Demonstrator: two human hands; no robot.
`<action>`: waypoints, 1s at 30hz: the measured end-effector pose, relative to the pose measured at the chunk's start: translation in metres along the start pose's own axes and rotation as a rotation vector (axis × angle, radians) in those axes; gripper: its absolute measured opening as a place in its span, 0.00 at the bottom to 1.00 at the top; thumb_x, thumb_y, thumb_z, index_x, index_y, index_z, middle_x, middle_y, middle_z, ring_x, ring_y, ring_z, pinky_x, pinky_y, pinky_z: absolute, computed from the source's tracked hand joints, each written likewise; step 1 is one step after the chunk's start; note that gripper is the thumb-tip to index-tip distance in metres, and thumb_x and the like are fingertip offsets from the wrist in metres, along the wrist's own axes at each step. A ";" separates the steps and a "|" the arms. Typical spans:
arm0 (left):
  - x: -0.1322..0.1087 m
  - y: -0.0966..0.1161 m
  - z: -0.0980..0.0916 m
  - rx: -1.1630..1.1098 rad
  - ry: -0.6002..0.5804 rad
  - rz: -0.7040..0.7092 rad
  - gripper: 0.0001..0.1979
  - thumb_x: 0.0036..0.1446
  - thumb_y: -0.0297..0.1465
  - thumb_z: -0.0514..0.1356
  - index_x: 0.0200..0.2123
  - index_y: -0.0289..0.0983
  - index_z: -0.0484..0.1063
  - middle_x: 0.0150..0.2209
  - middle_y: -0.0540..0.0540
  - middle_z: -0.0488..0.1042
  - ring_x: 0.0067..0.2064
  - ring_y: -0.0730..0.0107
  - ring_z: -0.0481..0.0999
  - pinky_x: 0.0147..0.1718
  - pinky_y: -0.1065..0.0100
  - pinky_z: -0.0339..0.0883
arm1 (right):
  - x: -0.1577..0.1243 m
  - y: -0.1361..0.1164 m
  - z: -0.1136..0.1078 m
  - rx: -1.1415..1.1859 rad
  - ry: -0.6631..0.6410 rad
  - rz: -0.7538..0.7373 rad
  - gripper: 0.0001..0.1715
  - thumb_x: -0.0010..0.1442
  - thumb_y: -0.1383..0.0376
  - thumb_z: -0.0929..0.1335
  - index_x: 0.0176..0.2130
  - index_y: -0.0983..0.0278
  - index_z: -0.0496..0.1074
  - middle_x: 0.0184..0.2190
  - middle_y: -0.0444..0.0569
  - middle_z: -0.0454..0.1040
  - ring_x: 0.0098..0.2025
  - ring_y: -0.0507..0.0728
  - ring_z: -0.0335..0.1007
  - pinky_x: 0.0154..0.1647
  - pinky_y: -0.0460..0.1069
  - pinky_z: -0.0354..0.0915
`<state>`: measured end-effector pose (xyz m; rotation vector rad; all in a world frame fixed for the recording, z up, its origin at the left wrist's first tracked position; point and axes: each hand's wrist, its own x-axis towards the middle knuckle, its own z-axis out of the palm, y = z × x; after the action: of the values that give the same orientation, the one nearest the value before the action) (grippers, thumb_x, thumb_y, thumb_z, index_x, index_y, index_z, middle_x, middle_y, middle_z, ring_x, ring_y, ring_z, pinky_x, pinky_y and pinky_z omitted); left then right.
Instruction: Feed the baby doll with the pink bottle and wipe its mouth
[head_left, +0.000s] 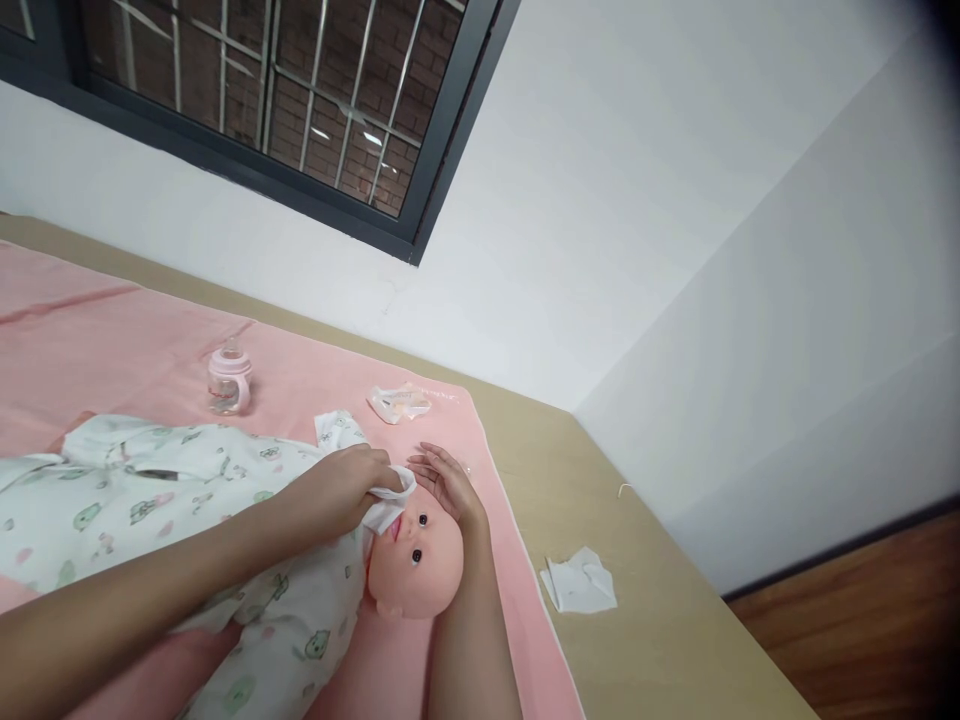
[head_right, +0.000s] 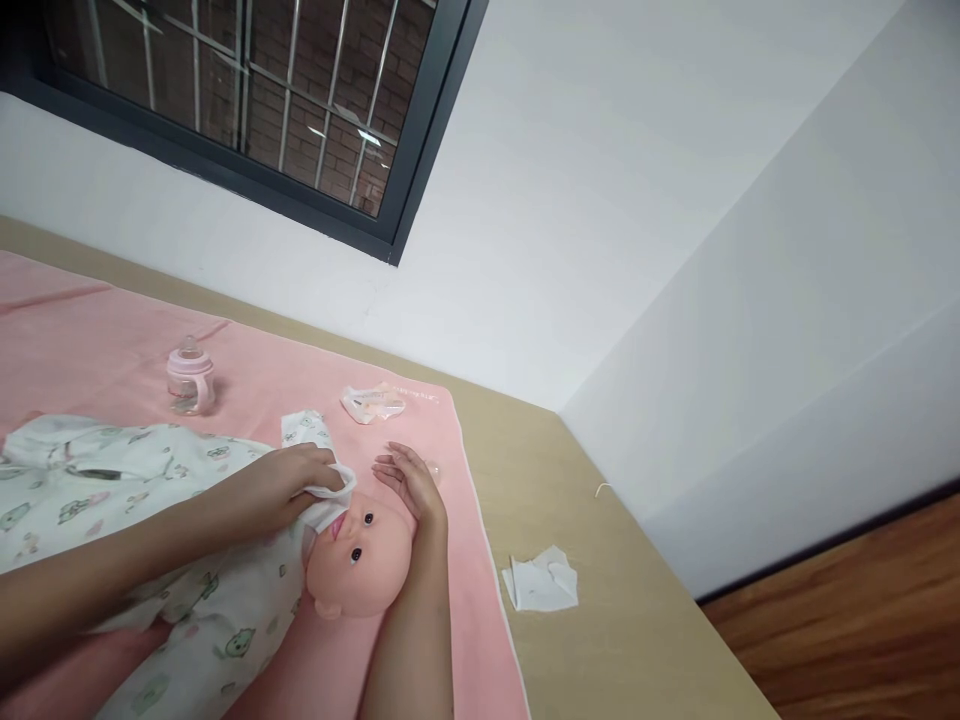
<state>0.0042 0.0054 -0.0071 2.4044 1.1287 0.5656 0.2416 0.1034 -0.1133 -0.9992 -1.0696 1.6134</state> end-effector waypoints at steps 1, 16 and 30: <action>0.000 0.000 0.000 -0.004 0.003 -0.004 0.07 0.49 0.23 0.48 0.22 0.37 0.53 0.27 0.48 0.61 0.33 0.66 0.64 0.31 0.68 0.50 | 0.000 0.000 0.000 -0.001 -0.001 -0.003 0.25 0.50 0.59 0.75 0.46 0.64 0.71 0.37 0.51 0.78 0.41 0.56 0.77 0.50 0.51 0.70; -0.010 0.003 -0.002 -0.060 -0.118 0.017 0.09 0.42 0.15 0.49 0.20 0.35 0.57 0.29 0.51 0.63 0.31 0.71 0.62 0.29 0.69 0.47 | 0.005 0.004 -0.005 0.005 -0.004 0.004 0.27 0.48 0.58 0.76 0.46 0.64 0.70 0.36 0.51 0.79 0.41 0.58 0.78 0.54 0.55 0.68; -0.004 0.000 -0.003 -0.090 -0.082 -0.025 0.10 0.51 0.26 0.52 0.21 0.35 0.53 0.28 0.50 0.60 0.30 0.71 0.61 0.29 0.68 0.48 | 0.003 0.002 -0.002 -0.014 0.002 0.014 0.29 0.47 0.58 0.76 0.46 0.64 0.70 0.37 0.51 0.79 0.41 0.57 0.78 0.49 0.52 0.70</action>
<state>0.0003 0.0026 -0.0048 2.3115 1.0740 0.4948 0.2426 0.1069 -0.1162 -1.0188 -1.0763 1.6177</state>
